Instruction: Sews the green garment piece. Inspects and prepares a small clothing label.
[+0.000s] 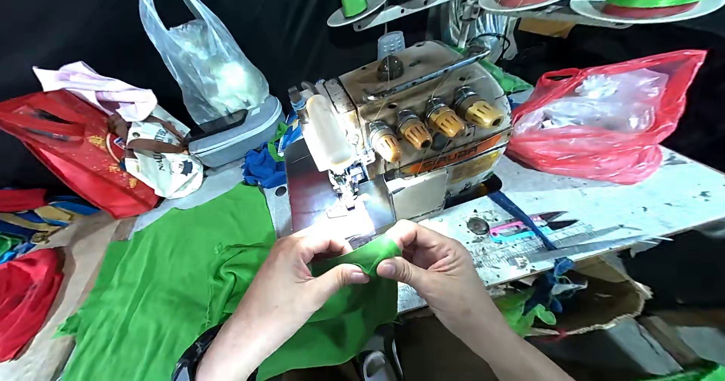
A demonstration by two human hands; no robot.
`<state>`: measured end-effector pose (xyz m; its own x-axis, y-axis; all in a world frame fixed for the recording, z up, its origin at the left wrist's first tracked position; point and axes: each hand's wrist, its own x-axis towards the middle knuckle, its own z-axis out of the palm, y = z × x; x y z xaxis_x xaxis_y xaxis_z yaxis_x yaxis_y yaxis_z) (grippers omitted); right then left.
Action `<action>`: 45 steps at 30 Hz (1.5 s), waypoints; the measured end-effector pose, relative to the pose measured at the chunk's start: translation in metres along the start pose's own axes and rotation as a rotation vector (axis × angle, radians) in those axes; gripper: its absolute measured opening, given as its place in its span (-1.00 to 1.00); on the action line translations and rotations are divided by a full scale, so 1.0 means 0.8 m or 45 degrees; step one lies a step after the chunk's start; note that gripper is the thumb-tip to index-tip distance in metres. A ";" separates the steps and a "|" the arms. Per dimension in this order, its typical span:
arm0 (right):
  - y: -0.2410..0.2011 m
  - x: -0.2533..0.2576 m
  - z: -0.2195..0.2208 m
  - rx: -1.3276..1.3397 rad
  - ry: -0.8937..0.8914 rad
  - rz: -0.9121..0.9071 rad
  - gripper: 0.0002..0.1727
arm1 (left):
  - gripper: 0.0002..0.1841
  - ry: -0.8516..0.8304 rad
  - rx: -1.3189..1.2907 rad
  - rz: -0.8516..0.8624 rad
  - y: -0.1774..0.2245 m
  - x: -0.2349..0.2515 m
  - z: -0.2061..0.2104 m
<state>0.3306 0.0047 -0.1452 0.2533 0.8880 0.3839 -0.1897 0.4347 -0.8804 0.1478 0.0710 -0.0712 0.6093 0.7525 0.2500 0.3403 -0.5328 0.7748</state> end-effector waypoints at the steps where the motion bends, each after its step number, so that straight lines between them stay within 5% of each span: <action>1: 0.001 0.000 0.001 0.020 -0.007 -0.008 -0.83 | -0.77 -0.014 0.022 0.020 -0.002 -0.001 -0.002; 7: -0.001 0.001 0.001 -0.012 -0.047 -0.064 -0.89 | -0.74 -0.061 -0.017 0.099 -0.001 -0.007 -0.007; 14: -0.003 0.005 0.002 -0.274 -0.053 -0.252 -0.84 | -0.75 -0.028 0.355 0.368 0.004 -0.009 -0.013; 23: -0.010 0.004 0.017 -0.170 -0.041 -0.225 -0.88 | -0.59 -0.009 0.028 0.175 0.011 -0.018 0.002; 29: -0.010 0.004 0.024 -0.147 -0.044 -0.251 -0.88 | -0.81 0.108 0.082 0.224 0.003 -0.015 0.005; 36: 0.017 -0.013 0.023 -0.181 -0.216 -0.186 -0.43 | -0.92 0.104 -0.075 0.216 0.034 -0.004 -0.021; 41: -0.012 -0.033 0.029 -0.281 -0.187 -0.278 -0.55 | -0.89 0.143 0.036 0.418 0.039 0.000 -0.041; 45: 0.009 -0.028 0.022 -0.378 -0.155 -0.288 -0.66 | -0.91 0.179 0.022 0.370 0.025 0.008 -0.031</action>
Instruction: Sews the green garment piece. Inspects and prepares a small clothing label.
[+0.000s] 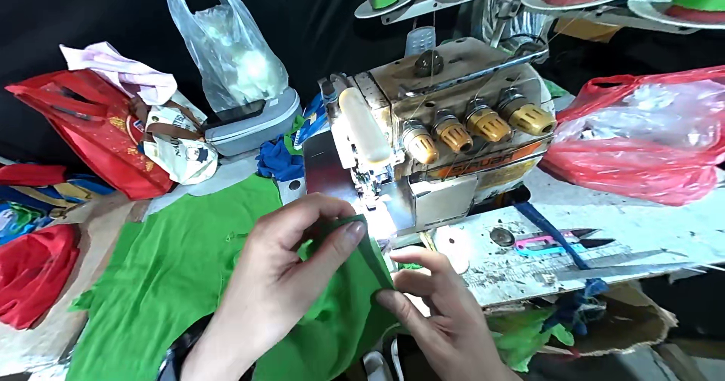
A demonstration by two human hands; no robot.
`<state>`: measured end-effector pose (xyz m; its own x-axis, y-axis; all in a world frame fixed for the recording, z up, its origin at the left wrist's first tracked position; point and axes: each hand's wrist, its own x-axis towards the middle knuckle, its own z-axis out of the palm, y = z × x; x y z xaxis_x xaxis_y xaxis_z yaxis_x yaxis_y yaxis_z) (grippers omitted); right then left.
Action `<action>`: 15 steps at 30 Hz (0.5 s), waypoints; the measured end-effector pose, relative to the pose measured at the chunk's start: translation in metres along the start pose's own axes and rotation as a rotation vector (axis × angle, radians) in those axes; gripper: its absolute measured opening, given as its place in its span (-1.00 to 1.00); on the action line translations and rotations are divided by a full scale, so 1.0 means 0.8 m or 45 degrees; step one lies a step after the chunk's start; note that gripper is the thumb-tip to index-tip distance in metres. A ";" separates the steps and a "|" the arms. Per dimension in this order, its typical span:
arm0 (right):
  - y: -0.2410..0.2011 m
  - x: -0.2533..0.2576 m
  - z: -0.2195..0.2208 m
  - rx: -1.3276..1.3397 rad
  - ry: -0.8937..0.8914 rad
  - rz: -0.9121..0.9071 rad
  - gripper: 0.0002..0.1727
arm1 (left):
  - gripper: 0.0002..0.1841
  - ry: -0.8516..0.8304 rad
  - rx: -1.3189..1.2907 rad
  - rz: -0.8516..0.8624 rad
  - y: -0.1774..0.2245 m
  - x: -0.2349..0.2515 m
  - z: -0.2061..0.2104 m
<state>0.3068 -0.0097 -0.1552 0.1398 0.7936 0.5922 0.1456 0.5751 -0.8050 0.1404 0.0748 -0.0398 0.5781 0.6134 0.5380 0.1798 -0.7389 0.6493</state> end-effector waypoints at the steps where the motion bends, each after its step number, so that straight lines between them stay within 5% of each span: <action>1: 0.006 -0.002 -0.001 0.016 -0.025 0.030 -0.67 | -0.91 -0.013 -0.004 -0.065 -0.007 -0.002 0.004; 7: 0.011 -0.006 0.000 0.173 -0.091 0.185 -0.49 | -0.85 -0.084 0.027 -0.498 0.009 -0.006 0.007; 12: -0.022 -0.007 -0.007 0.058 -0.063 0.071 -0.61 | -0.87 -0.097 -0.239 -0.364 -0.004 -0.008 0.008; 15: -0.004 -0.014 -0.006 0.108 -0.027 0.199 -0.60 | -0.90 -0.059 0.115 -0.270 -0.023 -0.001 0.022</action>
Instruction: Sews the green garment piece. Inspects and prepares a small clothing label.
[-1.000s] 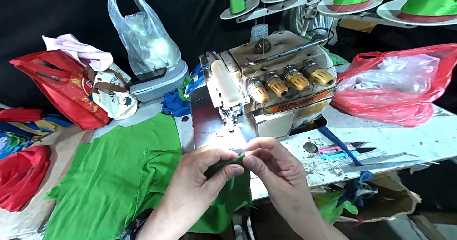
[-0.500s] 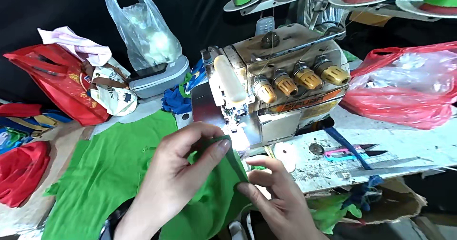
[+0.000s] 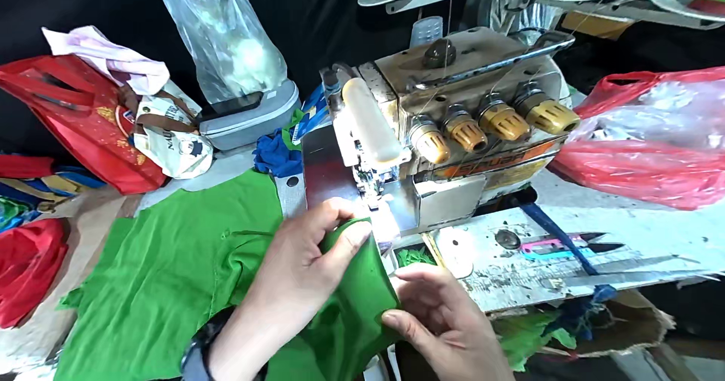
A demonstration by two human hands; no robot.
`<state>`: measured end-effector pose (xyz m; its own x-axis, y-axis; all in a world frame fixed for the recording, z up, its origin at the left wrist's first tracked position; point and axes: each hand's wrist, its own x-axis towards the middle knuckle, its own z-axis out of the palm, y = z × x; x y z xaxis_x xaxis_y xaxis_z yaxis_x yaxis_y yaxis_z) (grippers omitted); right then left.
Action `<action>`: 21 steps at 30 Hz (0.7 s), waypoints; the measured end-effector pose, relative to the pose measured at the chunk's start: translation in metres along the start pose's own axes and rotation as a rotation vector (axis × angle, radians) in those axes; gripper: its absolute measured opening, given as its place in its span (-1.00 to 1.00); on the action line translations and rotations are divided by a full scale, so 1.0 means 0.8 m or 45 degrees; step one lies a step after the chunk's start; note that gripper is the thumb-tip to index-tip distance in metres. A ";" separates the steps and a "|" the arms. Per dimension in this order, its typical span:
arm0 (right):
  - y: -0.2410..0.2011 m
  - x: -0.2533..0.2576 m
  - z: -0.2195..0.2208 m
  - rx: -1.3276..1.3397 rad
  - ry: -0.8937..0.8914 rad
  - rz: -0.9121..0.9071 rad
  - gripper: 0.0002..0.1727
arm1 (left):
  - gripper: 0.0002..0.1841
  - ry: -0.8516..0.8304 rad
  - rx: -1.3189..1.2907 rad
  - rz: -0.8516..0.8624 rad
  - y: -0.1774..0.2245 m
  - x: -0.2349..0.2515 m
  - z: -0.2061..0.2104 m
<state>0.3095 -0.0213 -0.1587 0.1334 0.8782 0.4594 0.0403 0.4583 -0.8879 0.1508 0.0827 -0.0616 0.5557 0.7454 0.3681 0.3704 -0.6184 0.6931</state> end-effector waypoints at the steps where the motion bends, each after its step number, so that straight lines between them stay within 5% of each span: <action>1: 0.006 -0.001 0.000 0.023 0.017 0.035 -0.61 | -0.88 0.040 0.149 0.051 -0.004 0.004 0.007; 12: 0.019 0.000 -0.006 0.073 -0.004 0.117 -0.72 | -0.75 0.410 0.607 0.185 -0.036 0.010 0.051; 16: 0.015 0.003 -0.012 0.110 -0.064 0.098 -0.76 | -0.81 0.327 0.728 0.370 -0.037 0.007 0.055; 21: 0.013 -0.006 -0.027 0.151 -0.122 0.130 -0.86 | -0.68 0.192 0.830 0.229 -0.015 -0.010 0.069</action>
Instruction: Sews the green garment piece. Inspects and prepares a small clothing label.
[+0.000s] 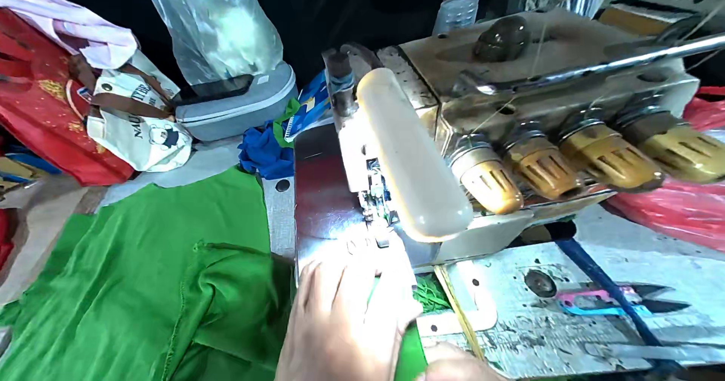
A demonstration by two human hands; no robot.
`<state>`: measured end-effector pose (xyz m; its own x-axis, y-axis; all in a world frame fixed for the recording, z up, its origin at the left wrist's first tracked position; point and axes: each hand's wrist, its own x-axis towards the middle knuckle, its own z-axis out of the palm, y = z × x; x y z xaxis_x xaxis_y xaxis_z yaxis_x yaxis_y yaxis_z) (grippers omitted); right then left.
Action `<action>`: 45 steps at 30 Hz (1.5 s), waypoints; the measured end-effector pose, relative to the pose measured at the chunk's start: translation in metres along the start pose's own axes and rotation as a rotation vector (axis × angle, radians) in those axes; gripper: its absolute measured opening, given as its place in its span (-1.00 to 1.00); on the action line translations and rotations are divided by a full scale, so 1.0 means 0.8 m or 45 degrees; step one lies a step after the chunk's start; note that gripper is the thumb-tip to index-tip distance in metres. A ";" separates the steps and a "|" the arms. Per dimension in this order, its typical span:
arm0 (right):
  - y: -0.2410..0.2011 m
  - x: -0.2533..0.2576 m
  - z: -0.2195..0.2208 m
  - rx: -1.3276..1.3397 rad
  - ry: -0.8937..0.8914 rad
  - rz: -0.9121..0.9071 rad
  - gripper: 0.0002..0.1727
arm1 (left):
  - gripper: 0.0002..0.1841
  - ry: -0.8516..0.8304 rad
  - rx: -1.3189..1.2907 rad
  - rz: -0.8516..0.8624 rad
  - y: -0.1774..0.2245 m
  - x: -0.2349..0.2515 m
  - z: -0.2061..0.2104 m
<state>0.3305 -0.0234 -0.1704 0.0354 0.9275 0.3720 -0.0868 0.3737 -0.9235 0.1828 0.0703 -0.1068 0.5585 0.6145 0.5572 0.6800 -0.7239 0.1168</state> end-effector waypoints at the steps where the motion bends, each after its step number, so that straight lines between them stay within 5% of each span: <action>1: -0.001 0.000 -0.002 0.000 -0.007 0.006 -0.86 | -0.66 -0.014 0.005 -0.029 0.003 -0.004 -0.001; 22: 0.007 0.020 0.002 0.007 0.189 0.089 -0.71 | -0.61 0.250 -0.064 -0.075 -0.010 -0.004 0.020; 30: 0.004 0.004 0.009 -0.022 0.256 0.100 -0.70 | -0.23 0.149 0.170 -0.170 0.006 -0.027 0.022; 40: 0.006 0.031 0.017 -0.074 0.337 -0.012 -0.75 | -0.27 0.088 -0.063 -0.146 -0.015 -0.005 0.010; 45: 0.006 0.029 0.018 -0.066 0.364 -0.007 -0.76 | -0.21 -0.122 -0.079 -0.154 -0.030 0.007 0.003</action>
<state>0.3163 0.0000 -0.1648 0.3159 0.8849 0.3423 -0.0353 0.3715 -0.9278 0.1703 0.0914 -0.1084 0.5193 0.7232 0.4553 0.7159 -0.6591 0.2303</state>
